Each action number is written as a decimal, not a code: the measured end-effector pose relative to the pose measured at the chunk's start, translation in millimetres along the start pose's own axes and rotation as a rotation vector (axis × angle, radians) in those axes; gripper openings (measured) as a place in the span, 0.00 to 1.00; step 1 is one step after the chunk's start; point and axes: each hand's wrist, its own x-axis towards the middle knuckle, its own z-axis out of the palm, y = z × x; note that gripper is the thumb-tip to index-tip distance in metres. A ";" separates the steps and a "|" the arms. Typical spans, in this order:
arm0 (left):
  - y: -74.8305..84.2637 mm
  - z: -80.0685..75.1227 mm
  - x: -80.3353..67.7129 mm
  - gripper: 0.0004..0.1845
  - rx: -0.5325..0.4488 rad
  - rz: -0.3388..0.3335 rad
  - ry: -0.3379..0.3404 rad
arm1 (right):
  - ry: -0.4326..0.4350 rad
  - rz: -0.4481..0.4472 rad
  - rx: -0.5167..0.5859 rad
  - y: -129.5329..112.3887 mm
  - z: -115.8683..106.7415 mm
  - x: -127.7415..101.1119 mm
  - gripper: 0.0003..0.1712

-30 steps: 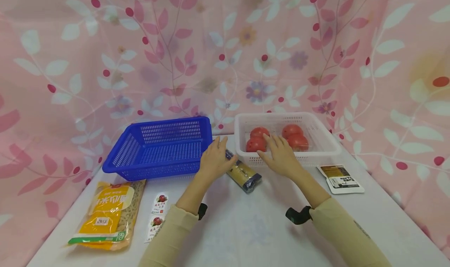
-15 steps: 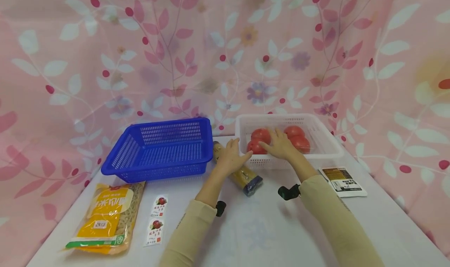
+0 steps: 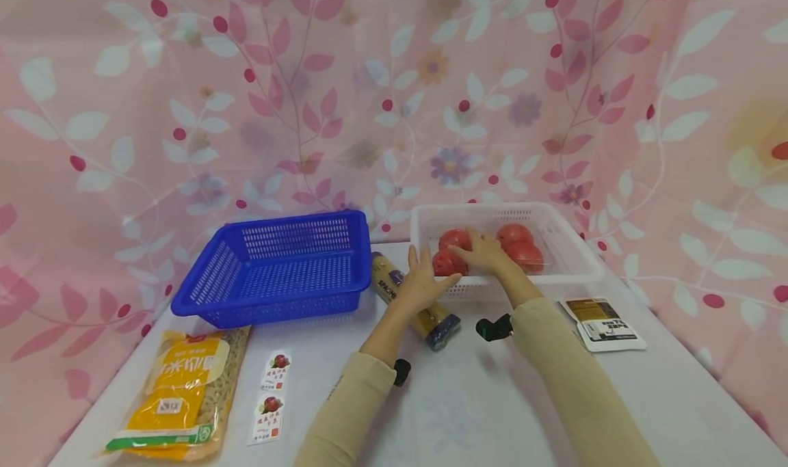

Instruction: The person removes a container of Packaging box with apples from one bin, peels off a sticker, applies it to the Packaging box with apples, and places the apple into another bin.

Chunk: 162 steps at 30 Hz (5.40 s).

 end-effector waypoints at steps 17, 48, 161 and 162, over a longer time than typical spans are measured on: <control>-0.2 5.8 0.4 0.55 0.054 -0.037 0.008 | -0.174 0.069 0.018 13.3 6.8 26.6 0.57; -4.0 10.1 3.5 0.53 0.093 -0.004 0.038 | -0.136 0.154 0.364 23.1 -0.1 26.1 0.58; -31.3 -37.1 -219.5 0.48 0.190 0.506 0.260 | 0.060 -0.364 0.186 -93.8 42.2 -227.9 0.48; -33.0 -36.1 -221.5 0.48 0.203 0.503 0.249 | 0.050 -0.357 0.181 -92.9 45.7 -229.0 0.48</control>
